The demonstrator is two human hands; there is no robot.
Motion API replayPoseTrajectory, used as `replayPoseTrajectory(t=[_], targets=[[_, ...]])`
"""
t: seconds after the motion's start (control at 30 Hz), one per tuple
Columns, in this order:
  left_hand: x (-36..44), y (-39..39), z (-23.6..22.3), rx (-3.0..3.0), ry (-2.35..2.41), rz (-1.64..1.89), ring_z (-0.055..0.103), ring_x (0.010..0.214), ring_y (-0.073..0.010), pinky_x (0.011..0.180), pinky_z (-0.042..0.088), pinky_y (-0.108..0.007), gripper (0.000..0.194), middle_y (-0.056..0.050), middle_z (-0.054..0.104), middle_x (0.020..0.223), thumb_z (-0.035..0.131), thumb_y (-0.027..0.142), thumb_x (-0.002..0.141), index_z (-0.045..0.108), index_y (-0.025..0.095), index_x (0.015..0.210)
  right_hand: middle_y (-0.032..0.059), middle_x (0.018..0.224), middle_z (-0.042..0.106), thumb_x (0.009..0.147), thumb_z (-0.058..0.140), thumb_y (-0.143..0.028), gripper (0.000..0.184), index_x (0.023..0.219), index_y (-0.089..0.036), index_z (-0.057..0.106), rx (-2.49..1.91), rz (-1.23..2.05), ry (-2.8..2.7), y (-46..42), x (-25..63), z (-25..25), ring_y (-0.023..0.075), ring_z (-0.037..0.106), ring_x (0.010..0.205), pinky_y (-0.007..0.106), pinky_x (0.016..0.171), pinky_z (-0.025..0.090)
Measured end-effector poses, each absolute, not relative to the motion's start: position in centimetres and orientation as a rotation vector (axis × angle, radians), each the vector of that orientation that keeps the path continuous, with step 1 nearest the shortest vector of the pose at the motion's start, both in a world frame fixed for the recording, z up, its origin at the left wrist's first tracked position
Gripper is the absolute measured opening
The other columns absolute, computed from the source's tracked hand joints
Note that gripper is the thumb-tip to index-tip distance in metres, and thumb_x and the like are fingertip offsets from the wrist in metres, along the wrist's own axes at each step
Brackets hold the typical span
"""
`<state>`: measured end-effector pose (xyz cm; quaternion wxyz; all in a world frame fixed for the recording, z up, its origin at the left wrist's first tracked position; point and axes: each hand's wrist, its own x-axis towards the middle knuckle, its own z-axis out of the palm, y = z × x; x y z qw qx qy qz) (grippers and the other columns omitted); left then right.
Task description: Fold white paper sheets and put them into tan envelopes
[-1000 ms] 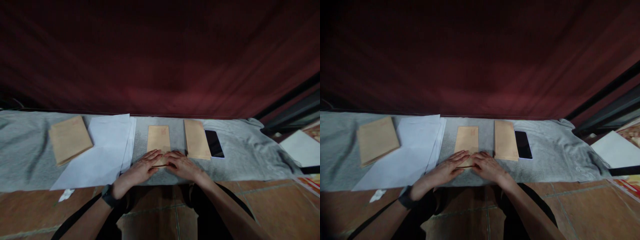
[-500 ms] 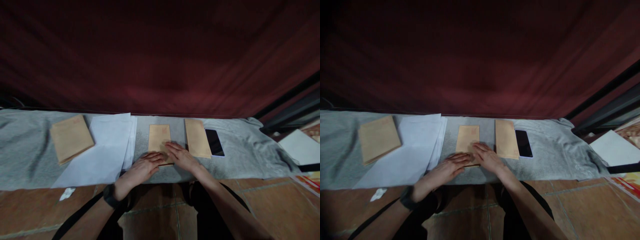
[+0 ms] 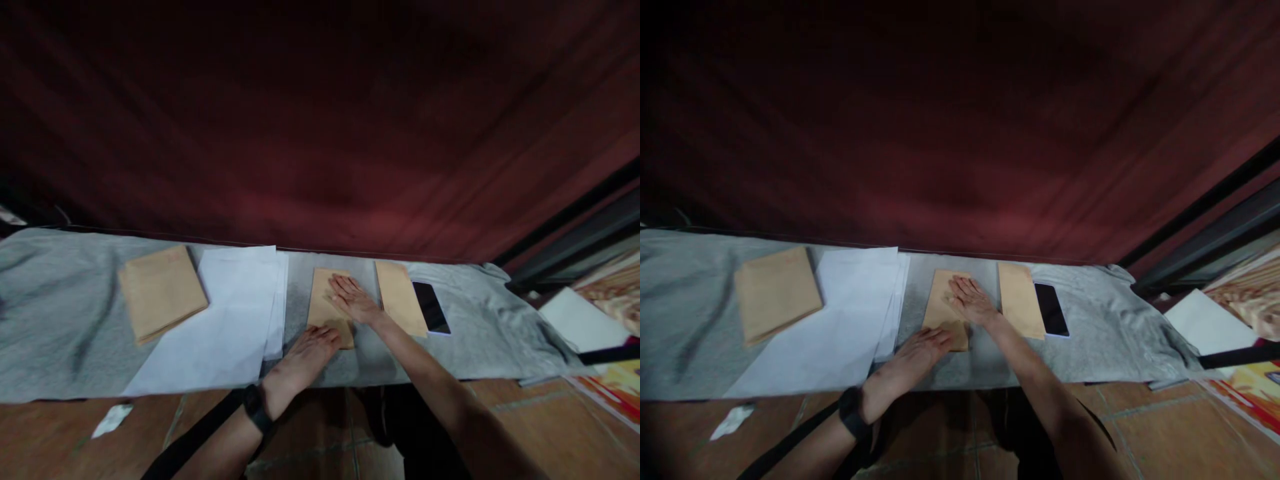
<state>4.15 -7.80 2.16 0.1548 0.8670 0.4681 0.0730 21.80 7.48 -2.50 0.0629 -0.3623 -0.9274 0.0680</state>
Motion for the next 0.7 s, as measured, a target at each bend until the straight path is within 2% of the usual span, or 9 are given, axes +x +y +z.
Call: replayPoseTrajectory(t=[0.17, 0.27, 0.4, 0.57, 0.7], targets=[[4.3, -8.1, 1.3, 2.538, 1.384, 0.288, 0.062, 0.123, -0.0215, 0.106, 0.047, -0.039, 0.041, -0.009, 0.068, 0.130, 0.037, 0.002, 0.094, 0.063, 0.018, 0.122, 0.0108, 0.162, 0.034, 0.106, 0.036, -0.036, 0.052, 0.156, -0.021, 0.033, -1.228, 0.099, -2.718, 11.0, 19.2, -2.5, 0.0228, 0.030, 0.151, 0.051, 0.124, 0.023], [4.8, -8.7, 0.1, 2.581, 1.408, 0.269, 0.059, 0.127, -0.0228, 0.108, 0.046, -0.041, 0.041, -0.012, 0.065, 0.134, 0.037, 0.002, 0.094, 0.060, 0.017, 0.124, 0.0121, 0.163, 0.032, 0.106, 0.035, -0.037, 0.055, 0.157, -0.016, 0.032, -1.225, 0.091, -2.711, 10.9, 18.8, -2.9, 0.0234, 0.025, 0.152, 0.050, 0.126, 0.017], [5.7, -9.4, -0.5, 2.621, 1.436, 0.175, 0.057, 0.129, -0.0247, 0.109, 0.046, -0.044, 0.040, -0.012, 0.065, 0.132, 0.038, 0.001, 0.093, 0.059, 0.016, 0.123, 0.0095, 0.165, 0.028, 0.107, 0.028, -0.041, 0.057, 0.159, -0.017, 0.026, -1.099, 0.162, -2.788, 9.5, 19.2, -3.2, 0.0214, 0.022, 0.153, 0.048, 0.127, 0.013], [6.0, -9.7, 1.5, 2.672, 1.440, 0.180, 0.061, 0.118, -0.0243, 0.098, 0.051, -0.042, 0.039, -0.012, 0.067, 0.122, 0.036, -0.001, 0.092, 0.059, 0.016, 0.117, 0.0093, 0.166, 0.024, 0.107, 0.021, -0.044, 0.060, 0.160, -0.015, 0.022, -1.014, 0.286, -2.867, 7.5, 19.3, -3.4, 0.0206, 0.019, 0.154, 0.045, 0.127, 0.014], [5.7, -9.5, 2.4, 2.806, 1.385, 0.148, 0.065, 0.107, -0.0233, 0.089, 0.052, -0.039, 0.034, -0.011, 0.068, 0.115, 0.040, -0.001, 0.092, 0.061, 0.013, 0.114, 0.0035, 0.167, 0.023, 0.107, 0.021, -0.045, 0.059, 0.161, -0.022, 0.020, -0.922, 0.302, -2.907, 5.5, 19.3, -4.0, 0.0193, 0.019, 0.154, 0.047, 0.128, 0.012]])
